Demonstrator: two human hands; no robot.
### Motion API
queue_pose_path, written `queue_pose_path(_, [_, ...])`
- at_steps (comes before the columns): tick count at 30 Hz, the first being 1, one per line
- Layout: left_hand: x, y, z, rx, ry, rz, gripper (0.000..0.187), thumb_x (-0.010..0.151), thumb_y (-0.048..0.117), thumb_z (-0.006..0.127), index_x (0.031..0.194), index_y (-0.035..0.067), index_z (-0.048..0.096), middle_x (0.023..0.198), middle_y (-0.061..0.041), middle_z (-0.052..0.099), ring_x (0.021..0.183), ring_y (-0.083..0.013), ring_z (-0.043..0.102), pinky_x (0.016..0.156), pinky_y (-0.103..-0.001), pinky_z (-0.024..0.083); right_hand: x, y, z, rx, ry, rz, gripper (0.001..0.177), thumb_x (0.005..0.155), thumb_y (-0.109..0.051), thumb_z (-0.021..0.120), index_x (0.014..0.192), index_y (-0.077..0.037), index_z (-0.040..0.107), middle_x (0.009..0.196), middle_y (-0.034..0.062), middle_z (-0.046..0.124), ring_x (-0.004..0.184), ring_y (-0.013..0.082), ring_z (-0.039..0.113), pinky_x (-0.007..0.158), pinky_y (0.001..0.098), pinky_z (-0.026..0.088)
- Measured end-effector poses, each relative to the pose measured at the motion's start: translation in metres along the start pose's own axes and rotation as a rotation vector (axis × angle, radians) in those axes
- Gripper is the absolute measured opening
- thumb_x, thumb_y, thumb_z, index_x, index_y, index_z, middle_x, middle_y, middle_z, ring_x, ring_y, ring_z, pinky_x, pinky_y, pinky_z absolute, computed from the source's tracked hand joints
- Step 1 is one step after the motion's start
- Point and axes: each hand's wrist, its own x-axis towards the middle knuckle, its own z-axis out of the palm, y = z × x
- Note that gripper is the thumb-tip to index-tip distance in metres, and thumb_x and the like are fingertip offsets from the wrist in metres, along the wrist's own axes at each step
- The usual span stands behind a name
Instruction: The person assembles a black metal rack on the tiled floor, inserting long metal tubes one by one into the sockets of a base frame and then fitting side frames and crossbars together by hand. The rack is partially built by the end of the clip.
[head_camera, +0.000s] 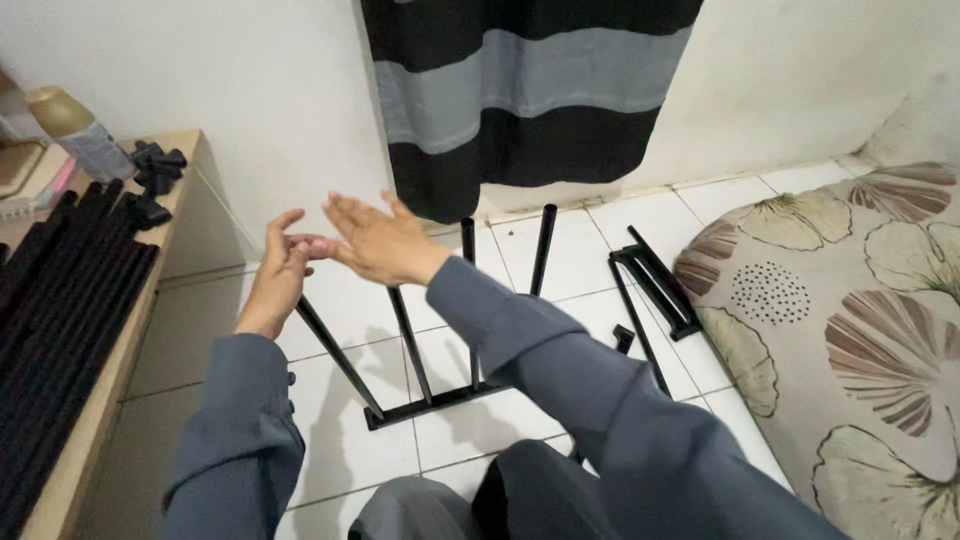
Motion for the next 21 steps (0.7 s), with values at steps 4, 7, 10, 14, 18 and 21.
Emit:
queue_pose_path(4, [0.011,0.015,-0.007,0.294,-0.072,0.027,0.049,0.100,0.030,0.056,0.144,0.010,0.046,0.127,-0.017,0.063,0.117,-0.0240,0.062,0.099,-0.039,0.050,0.000,0.039,-0.078,-0.055,-0.001,0.123,0.073,0.106,-0.057,0.026,0.159,-0.007,0.027,0.165,0.0130,0.033,0.151,0.0279,0.035,0.121,0.0610,0.019])
queue_pose_path(7, [0.019,0.026,-0.015,0.348,-0.155,-0.076,0.054,0.100,0.045,0.054,0.142,0.012,0.050,0.116,-0.015,0.072,0.112,-0.0238,0.066,0.098,-0.037,0.049,-0.002,0.066,-0.121,-0.081,0.048,0.165,0.075,0.107,-0.058,0.020,0.160,-0.005,0.024,0.166,0.0148,0.030,0.151,0.0311,0.032,0.121,0.0632,0.015])
queue_pose_path(10, [0.019,0.031,-0.012,0.127,-0.110,-0.184,0.054,0.102,0.050,0.047,0.138,0.011,0.051,0.114,-0.013,0.072,0.104,-0.0252,0.071,0.096,-0.038,0.052,-0.006,0.070,-0.109,-0.016,0.054,0.164,0.076,0.108,-0.061,0.023,0.160,-0.005,0.027,0.165,0.0164,0.031,0.152,0.0325,0.031,0.122,0.0627,0.014])
queue_pose_path(14, [0.006,0.043,0.000,0.138,-0.014,-0.095,0.054,0.103,0.052,0.044,0.127,0.007,0.061,0.108,-0.016,0.075,0.102,-0.0269,0.072,0.095,-0.041,0.054,-0.025,0.055,-0.043,-0.343,-0.535,0.302,0.081,0.100,-0.070,0.023,0.162,-0.018,0.033,0.162,0.0110,0.041,0.154,0.0283,0.033,0.129,0.0607,0.016])
queue_pose_path(18, [-0.004,0.065,0.000,0.441,-0.053,-0.088,0.059,0.103,0.056,0.038,0.124,0.007,0.064,0.105,-0.019,0.074,0.104,-0.0353,0.069,0.095,-0.047,0.051,-0.020,0.077,-0.030,0.284,-0.344,0.204,0.082,0.102,-0.069,0.022,0.157,-0.009,0.035,0.163,0.0132,0.034,0.149,0.0311,0.031,0.121,0.0585,0.024])
queue_pose_path(21, [0.014,0.080,0.005,0.730,-0.111,-0.085,0.064,0.102,0.062,0.032,0.124,0.012,0.066,0.108,-0.020,0.073,0.108,-0.0393,0.067,0.098,-0.055,0.046,-0.014,0.108,-0.062,0.131,-0.214,0.162,0.079,0.095,-0.063,0.015,0.155,-0.017,0.037,0.162,0.0074,0.035,0.147,0.0281,0.032,0.114,0.0685,0.018])
